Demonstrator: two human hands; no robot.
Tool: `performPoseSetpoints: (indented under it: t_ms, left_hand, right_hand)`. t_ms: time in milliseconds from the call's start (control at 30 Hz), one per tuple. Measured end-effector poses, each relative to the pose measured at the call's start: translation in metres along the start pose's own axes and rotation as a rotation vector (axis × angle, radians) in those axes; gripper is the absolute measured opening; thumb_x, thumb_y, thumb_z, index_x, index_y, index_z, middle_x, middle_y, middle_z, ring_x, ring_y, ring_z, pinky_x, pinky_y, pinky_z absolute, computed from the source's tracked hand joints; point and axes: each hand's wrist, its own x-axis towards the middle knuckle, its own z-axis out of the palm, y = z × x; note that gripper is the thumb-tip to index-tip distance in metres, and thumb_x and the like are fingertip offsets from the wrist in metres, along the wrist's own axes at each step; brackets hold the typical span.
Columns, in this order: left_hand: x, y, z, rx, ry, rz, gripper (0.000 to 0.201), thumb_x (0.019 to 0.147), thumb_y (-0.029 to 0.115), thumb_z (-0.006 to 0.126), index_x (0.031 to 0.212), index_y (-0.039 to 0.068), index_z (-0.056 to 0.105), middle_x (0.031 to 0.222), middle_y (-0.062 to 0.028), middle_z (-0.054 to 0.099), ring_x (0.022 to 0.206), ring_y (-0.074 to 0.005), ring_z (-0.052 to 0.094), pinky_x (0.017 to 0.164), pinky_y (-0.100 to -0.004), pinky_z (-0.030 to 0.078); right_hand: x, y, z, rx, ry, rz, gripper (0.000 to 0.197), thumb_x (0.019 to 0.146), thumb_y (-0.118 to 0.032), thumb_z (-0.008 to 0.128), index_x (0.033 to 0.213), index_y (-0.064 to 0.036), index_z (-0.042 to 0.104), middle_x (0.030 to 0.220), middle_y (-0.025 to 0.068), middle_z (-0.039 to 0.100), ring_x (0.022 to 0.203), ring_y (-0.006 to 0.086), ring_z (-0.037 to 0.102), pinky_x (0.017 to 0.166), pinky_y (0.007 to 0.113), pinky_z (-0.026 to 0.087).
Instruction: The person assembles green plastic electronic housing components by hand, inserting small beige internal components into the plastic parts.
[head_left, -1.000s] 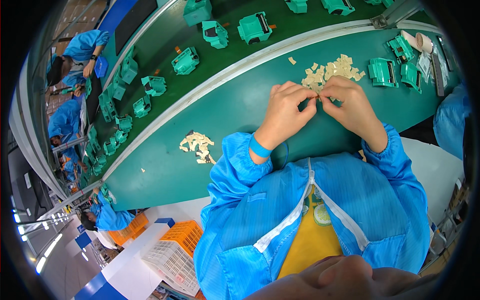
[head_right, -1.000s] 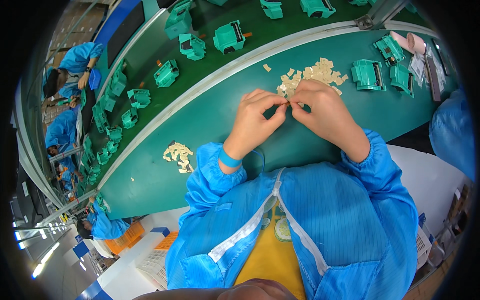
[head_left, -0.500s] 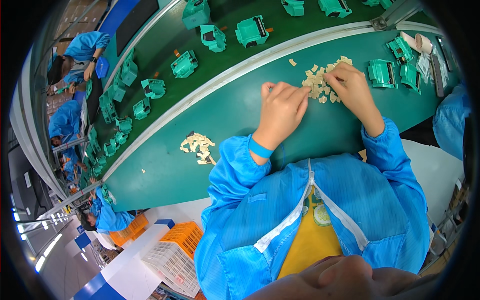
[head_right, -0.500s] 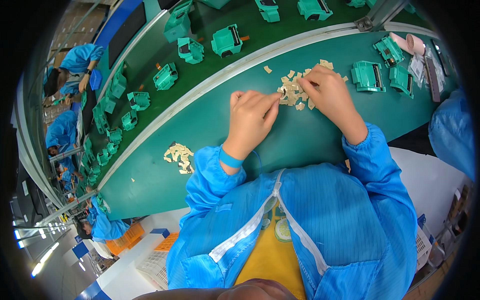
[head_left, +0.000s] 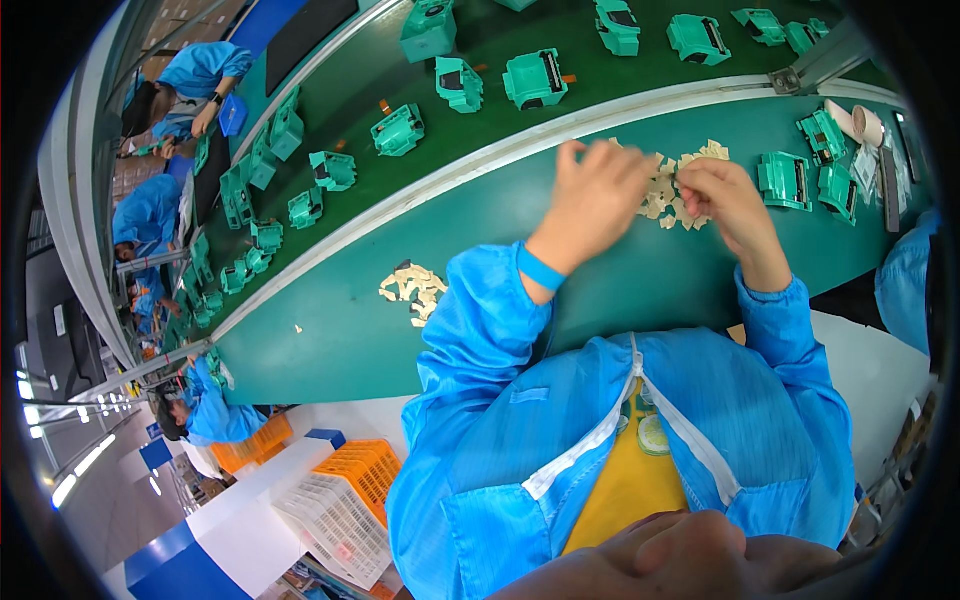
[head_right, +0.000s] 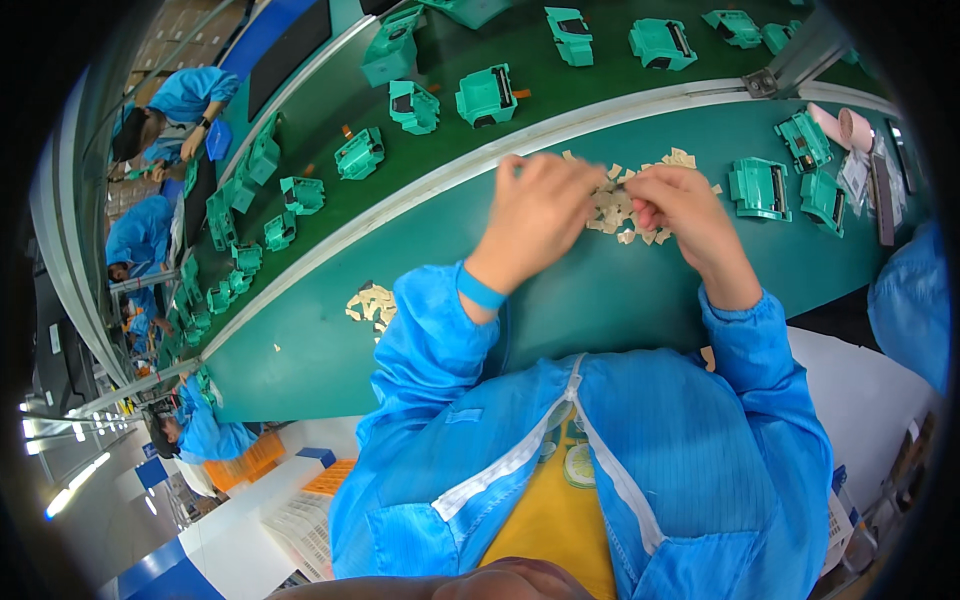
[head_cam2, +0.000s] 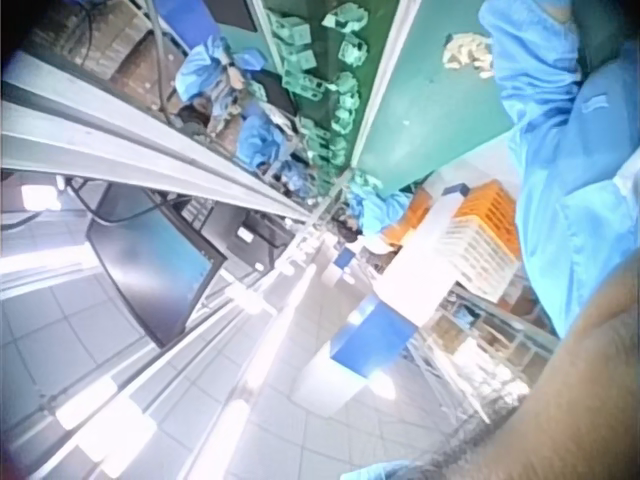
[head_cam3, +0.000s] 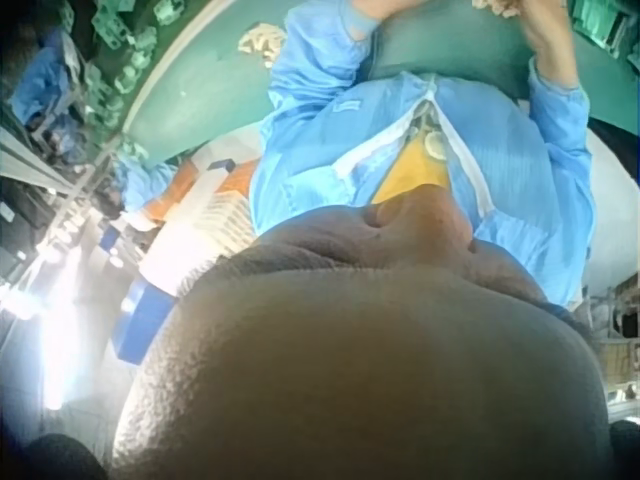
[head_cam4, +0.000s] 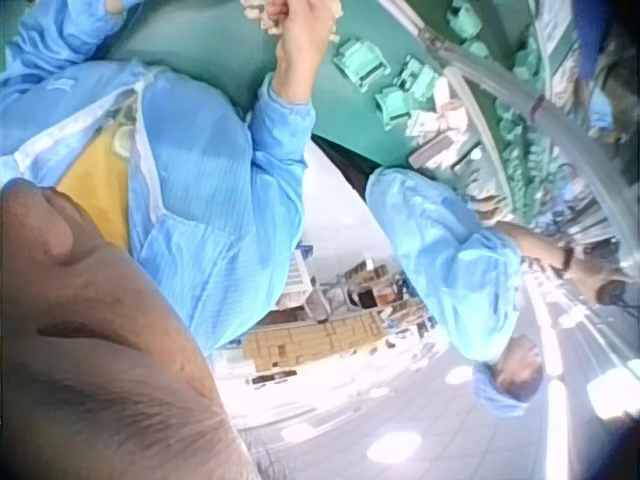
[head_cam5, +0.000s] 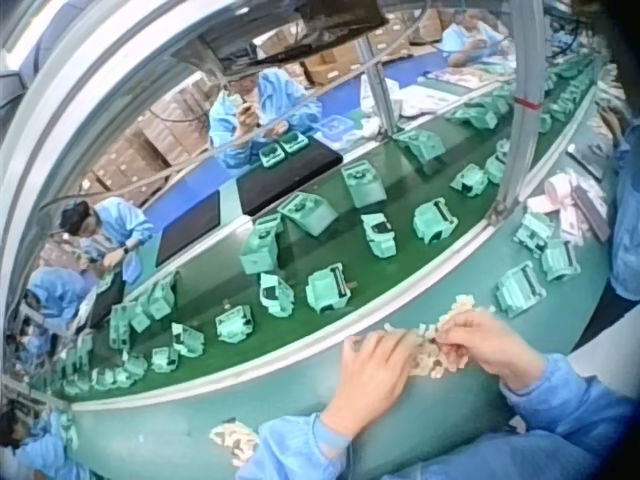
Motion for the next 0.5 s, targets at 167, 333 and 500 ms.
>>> performPoseSetpoints:
  t_ms: [167, 333, 500]
  left_hand:
    - [0.007, -0.087, 0.035, 0.217, 0.115, -0.421, 0.047, 0.084, 0.017, 0.076, 0.127, 0.004, 0.061, 0.118, -0.0126, 0.067, 0.1, -0.033, 0.062, 0.081, -0.0465, 0.048]
    - [-0.001, -0.089, 0.021, 0.163, 0.202, -0.464, 0.043, 0.089, 0.024, 0.077, 0.121, -0.002, 0.062, 0.101, -0.0123, 0.069, 0.084, -0.029, 0.062, 0.071, -0.0383, 0.049]
    - [-0.05, -0.029, -0.026, -1.09, 0.103, -1.107, 0.036, 0.101, 0.038, 0.067, 0.105, 0.002, 0.063, 0.077, -0.0007, 0.059, 0.066, -0.0069, 0.053, 0.054, -0.0229, 0.036]
  right_hand:
    - [-0.014, -0.002, -0.009, 0.055, 0.054, -0.179, 0.017, 0.099, -0.018, 0.063, 0.092, -0.0031, 0.067, 0.08, -0.0009, 0.062, 0.073, 0.0078, 0.057, 0.069, 0.023, 0.047]
    - [-0.027, 0.01, 0.004, -0.06, 0.025, -0.239, 0.012, 0.097, -0.014, 0.067, 0.092, -0.0029, 0.066, 0.082, -0.0015, 0.064, 0.076, 0.0059, 0.056, 0.072, 0.021, 0.043]
    - [-0.032, 0.015, 0.018, -0.043, -0.049, -0.176, 0.007, 0.096, -0.01, 0.068, 0.093, -0.004, 0.066, 0.084, -0.003, 0.065, 0.077, 0.0033, 0.056, 0.07, 0.021, 0.043]
